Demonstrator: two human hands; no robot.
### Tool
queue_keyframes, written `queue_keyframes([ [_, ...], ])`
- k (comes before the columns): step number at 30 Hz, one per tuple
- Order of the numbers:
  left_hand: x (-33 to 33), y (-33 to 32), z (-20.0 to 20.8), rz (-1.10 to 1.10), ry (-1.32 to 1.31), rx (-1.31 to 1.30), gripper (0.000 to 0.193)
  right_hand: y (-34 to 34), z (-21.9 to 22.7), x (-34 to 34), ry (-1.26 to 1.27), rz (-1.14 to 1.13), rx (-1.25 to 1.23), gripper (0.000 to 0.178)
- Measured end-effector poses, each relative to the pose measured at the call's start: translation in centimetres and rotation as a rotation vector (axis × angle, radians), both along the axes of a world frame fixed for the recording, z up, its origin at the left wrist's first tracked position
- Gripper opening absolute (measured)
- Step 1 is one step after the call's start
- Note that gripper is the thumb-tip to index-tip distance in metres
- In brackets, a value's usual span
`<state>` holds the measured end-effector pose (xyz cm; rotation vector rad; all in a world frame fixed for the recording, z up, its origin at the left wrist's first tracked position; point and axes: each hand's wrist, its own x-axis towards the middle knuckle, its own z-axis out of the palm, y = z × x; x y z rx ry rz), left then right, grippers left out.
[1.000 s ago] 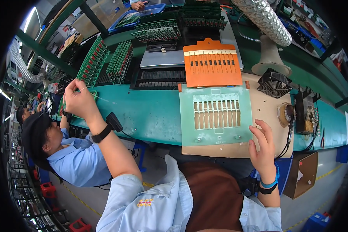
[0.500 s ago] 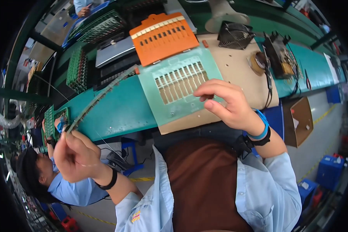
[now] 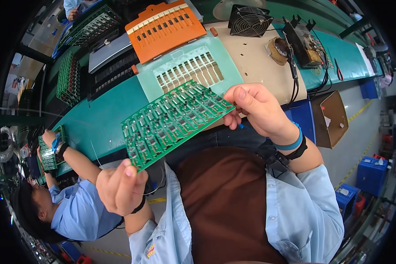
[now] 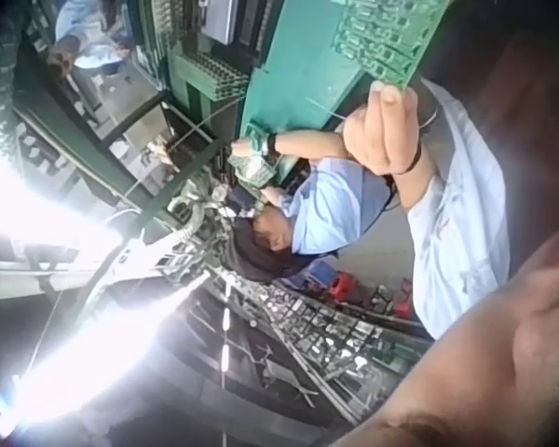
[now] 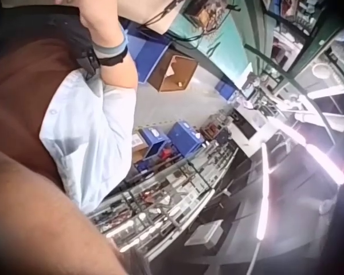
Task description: Solder electronic components onto printed circuit boards using a soldering iron.
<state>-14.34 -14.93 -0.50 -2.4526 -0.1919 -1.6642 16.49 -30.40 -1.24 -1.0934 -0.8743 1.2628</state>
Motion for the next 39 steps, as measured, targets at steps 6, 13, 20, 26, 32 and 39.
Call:
queue_keyframes([
  [6, 0.5, 0.4, -0.8, -0.080, 0.218, 0.009, 0.024, -0.1, -0.9, 1.1, 0.106, -0.078, -0.163, 0.031],
  [13, 3.0, 2.8, -3.3, 0.032, 0.452, -0.195, 0.030, 1.1, -3.7, 3.5, 0.059, -0.193, -0.197, 0.021],
  [20, 3.9, 3.8, -5.6, 0.147, 0.630, -0.625, 0.039, 3.4, -5.0, 4.5, -0.098, -0.256, -0.264, 0.022],
  [26, 5.7, 4.8, -5.2, 0.161, 0.812, -0.796, 0.040, 4.3, -5.1, 5.0, -0.157, -0.286, -0.346, 0.021],
  [32, 5.8, 6.2, -7.1, 0.030, 0.536, -0.780, 0.036, 4.6, -4.9, 5.3, -0.172, -0.304, -0.393, 0.020],
  [39, 7.2, 6.6, -7.5, 0.010, 0.426, -0.700, 0.039, 5.1, -4.7, 5.0, -0.197, -0.314, -0.451, 0.019],
])
